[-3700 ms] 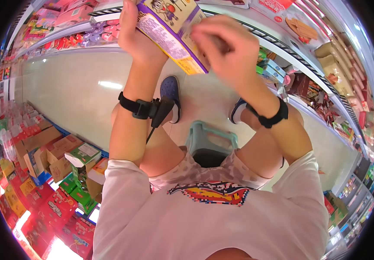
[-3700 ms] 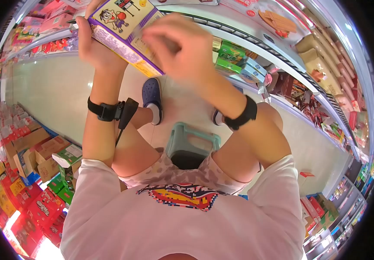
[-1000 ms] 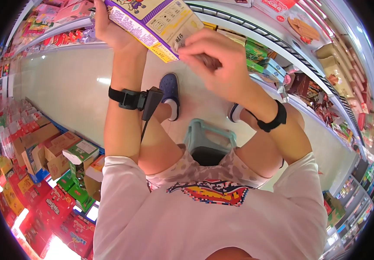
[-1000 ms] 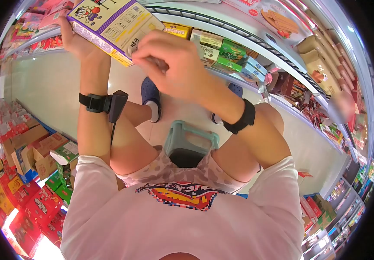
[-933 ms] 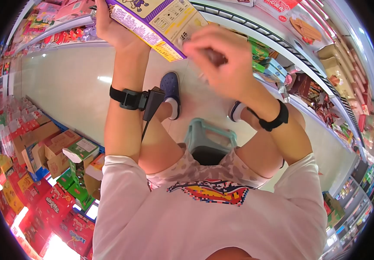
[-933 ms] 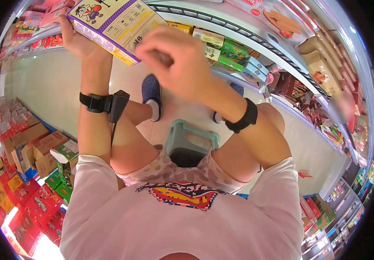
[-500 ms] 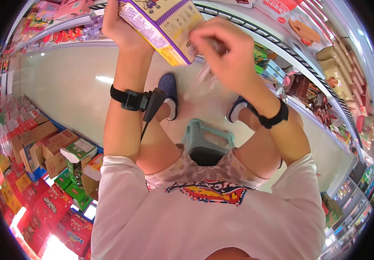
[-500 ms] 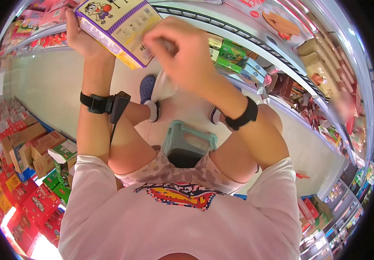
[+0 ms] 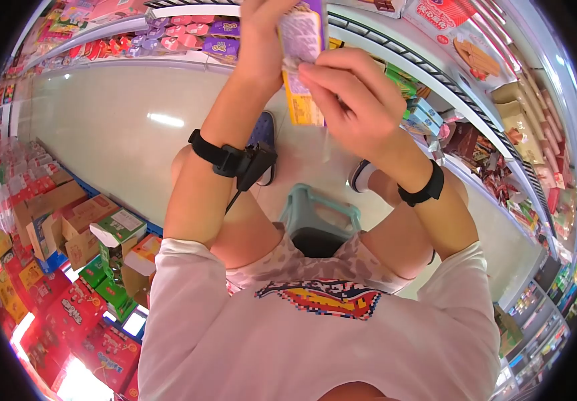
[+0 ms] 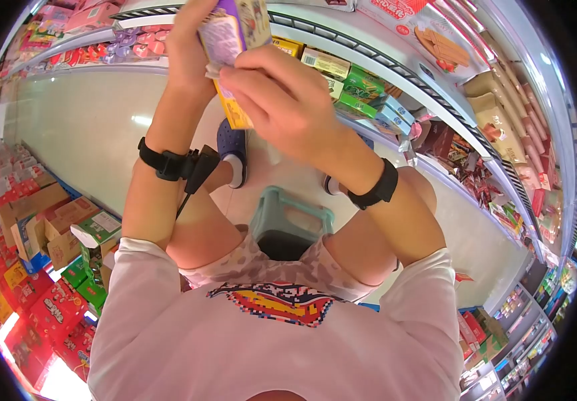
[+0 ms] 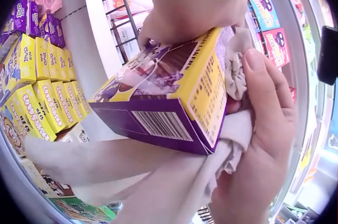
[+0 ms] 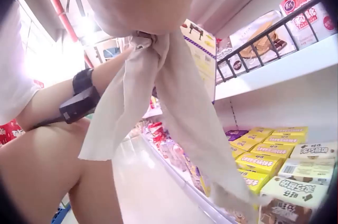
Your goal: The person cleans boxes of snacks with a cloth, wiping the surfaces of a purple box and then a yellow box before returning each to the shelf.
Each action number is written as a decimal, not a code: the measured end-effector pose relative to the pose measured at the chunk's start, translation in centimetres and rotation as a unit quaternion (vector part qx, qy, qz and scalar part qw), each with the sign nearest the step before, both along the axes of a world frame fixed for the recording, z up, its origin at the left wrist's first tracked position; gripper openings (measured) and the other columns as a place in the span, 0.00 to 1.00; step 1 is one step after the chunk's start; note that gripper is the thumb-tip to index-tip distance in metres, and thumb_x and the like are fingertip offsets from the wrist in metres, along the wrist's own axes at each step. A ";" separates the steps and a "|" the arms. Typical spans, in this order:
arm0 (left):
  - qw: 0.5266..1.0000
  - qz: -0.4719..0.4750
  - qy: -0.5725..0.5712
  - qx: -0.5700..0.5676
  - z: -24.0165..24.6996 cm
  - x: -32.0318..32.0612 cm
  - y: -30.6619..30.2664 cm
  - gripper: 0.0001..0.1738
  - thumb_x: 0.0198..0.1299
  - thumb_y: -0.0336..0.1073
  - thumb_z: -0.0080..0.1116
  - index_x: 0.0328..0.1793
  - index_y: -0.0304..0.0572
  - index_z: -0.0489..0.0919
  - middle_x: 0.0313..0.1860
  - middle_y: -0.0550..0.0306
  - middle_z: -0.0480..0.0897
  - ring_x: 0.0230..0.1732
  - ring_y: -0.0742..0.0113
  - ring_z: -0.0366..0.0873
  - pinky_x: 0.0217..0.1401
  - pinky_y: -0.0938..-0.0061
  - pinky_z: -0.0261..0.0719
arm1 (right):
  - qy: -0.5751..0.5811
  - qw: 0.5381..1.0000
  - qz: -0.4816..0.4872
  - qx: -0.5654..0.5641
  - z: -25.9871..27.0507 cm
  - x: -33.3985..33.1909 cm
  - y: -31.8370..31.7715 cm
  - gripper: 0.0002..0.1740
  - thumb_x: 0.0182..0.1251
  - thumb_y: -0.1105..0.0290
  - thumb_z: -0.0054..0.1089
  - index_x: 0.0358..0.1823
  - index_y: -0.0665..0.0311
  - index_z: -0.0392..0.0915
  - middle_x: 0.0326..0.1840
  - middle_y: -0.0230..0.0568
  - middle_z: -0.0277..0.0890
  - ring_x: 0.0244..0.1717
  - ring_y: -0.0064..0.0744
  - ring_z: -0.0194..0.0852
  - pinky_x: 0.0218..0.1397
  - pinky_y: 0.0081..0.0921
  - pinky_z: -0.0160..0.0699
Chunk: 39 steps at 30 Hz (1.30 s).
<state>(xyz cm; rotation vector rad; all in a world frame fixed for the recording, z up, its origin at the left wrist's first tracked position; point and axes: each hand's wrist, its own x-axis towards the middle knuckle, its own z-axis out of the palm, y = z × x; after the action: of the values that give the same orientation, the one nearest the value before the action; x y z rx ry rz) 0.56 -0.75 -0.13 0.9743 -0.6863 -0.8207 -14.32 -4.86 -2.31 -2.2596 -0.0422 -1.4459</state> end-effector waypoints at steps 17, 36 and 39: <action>0.997 -0.047 0.007 0.060 -4.3 -1.5 0.3 0.16 0.78 0.42 0.50 0.46 0.37 0.82 0.36 0.56 0.82 0.39 0.68 0.80 0.44 0.71 0.78 | 0.005 0.990 -0.081 0.113 2.3 -0.7 -2.2 0.09 0.65 0.84 0.73 0.45 0.71 0.88 0.44 0.40 0.85 0.34 0.21 0.77 0.33 0.17 0.75; 0.815 0.149 -0.553 0.091 -5.3 3.1 1.0 0.09 0.66 0.31 0.56 0.44 0.40 0.86 0.37 0.43 0.85 0.42 0.50 0.83 0.50 0.62 0.81 | 0.041 0.995 0.040 -0.078 0.8 -1.2 -0.3 0.13 0.51 0.80 0.73 0.40 0.64 0.86 0.40 0.36 0.81 0.32 0.32 0.83 0.30 0.26 0.83; 0.881 0.108 -0.447 0.110 -5.1 3.6 0.9 0.07 0.64 0.33 0.59 0.43 0.41 0.85 0.40 0.45 0.85 0.45 0.49 0.82 0.50 0.60 0.80 | 0.069 0.987 0.125 -0.070 0.8 -1.6 -0.1 0.16 0.48 0.86 0.70 0.40 0.66 0.89 0.39 0.39 0.84 0.31 0.35 0.83 0.29 0.27 0.81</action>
<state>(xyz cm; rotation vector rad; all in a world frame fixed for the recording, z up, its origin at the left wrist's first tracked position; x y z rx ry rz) 4.12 0.13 -5.19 1.6284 -1.2569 -0.2041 -15.96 -4.92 -1.50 -2.3610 -0.3792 -1.1870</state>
